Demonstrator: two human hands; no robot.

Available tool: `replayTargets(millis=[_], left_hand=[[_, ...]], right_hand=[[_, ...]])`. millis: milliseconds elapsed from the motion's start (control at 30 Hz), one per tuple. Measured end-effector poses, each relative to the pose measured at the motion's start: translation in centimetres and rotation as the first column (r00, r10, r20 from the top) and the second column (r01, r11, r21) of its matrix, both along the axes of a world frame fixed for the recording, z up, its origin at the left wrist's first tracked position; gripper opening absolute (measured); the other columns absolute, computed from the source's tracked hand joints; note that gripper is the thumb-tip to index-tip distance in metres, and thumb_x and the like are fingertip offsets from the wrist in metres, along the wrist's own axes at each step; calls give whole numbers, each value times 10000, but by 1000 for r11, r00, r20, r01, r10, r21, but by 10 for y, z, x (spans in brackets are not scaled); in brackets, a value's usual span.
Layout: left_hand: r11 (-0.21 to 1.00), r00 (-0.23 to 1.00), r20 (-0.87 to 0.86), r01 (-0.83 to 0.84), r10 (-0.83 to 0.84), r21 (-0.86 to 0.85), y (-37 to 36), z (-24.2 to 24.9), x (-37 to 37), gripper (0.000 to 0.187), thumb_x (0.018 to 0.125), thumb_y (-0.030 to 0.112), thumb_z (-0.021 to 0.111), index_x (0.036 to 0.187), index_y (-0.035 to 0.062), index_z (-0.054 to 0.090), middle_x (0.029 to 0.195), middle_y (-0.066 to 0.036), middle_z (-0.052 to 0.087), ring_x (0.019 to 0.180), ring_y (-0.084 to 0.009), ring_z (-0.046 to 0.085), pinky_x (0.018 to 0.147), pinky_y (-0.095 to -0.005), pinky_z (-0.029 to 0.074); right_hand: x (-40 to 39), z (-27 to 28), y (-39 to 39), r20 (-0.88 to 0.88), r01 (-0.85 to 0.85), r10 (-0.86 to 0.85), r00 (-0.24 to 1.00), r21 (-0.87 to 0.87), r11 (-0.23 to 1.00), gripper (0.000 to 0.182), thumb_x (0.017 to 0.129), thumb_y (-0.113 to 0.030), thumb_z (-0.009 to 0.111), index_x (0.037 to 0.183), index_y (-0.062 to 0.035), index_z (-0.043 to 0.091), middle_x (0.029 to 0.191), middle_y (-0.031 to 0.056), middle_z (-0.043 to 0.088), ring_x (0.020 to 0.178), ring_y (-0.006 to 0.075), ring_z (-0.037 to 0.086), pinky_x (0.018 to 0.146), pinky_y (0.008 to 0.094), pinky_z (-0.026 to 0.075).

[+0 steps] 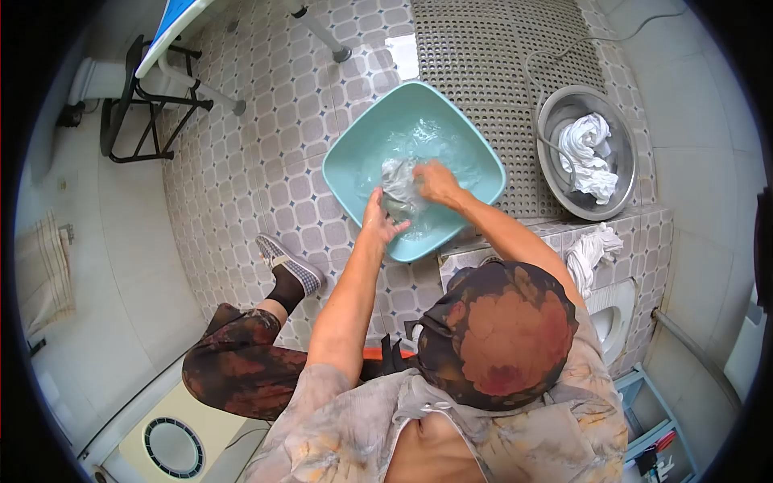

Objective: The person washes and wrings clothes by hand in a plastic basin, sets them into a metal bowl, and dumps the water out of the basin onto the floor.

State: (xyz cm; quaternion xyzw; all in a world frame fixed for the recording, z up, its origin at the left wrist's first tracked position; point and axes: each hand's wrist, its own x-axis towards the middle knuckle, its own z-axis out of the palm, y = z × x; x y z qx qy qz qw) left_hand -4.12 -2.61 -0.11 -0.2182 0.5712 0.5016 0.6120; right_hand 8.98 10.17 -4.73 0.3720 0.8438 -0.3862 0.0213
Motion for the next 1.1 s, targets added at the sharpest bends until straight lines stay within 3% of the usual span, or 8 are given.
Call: replayTargets(millis=[133,233,500,667,767,833,900,1100], left_hand=[[985,970,240,-24,-18,170,-2,-22,-18,636,930,582,453,1388,141,430,1398,-146,458,1320,-324,390,1078,-542,308],[692,848,414,-80,-331,718,-22,-73,-36,532,941,542,456,1197,92,577,1173,-134,617,1127,-309,556,1011,-431,427],[753,742,653,-342,-152,563,-7,-36,1,414,966,433,476,1144,79,596,1102,-113,645,1022,-269,615,965,-433,471],[875,953,-26,-266,302,404,9,11,13,428,944,322,550,1260,34,526,1299,-161,555,1147,-305,576,1002,-434,449],[976,970,-209,-81,124,203,-1,17,-8,539,920,321,580,1357,32,452,1385,-203,465,1229,-375,502,1035,-458,409],[962,721,-641,243,-265,-124,-6,21,1,653,826,255,657,1400,53,421,1427,-275,361,1294,-442,397,1068,-496,354],[741,29,-801,401,-598,-539,-16,8,13,695,771,160,670,1404,51,406,1395,-312,362,1295,-456,383,1053,-525,359],[535,-424,-666,397,-614,-745,-20,22,45,564,639,116,743,1185,82,605,1273,-218,486,1172,-389,449,985,-445,413]], right_hand=[[-19,89,-37,-443,-202,28,896,-351,914,228,688,-264,613,842,-123,704,854,149,673,824,372,637,754,439,515],[-28,147,-72,-542,-300,193,818,-116,947,248,711,-331,615,816,-119,690,849,172,668,779,365,646,707,464,510],[-48,89,-40,-404,28,57,913,201,979,267,893,-322,505,770,-146,664,695,109,662,621,354,645,717,493,529],[0,49,15,23,8,-15,1000,293,956,216,862,-257,564,973,-94,652,1023,183,650,1014,366,598,876,497,471],[17,48,2,19,51,-76,997,580,813,212,850,-203,577,1023,-98,642,1113,165,622,1140,384,503,931,506,407],[19,57,-2,-3,39,-52,999,692,721,215,852,-187,579,1041,-104,637,1118,136,621,1152,373,472,958,514,351],[16,33,-21,60,-134,120,991,509,850,235,852,-197,582,1058,-100,642,1115,126,631,1139,354,475,947,525,334],[17,37,-50,426,-628,499,754,248,737,249,863,-293,586,999,-107,680,994,116,684,1061,320,557,850,462,428]])
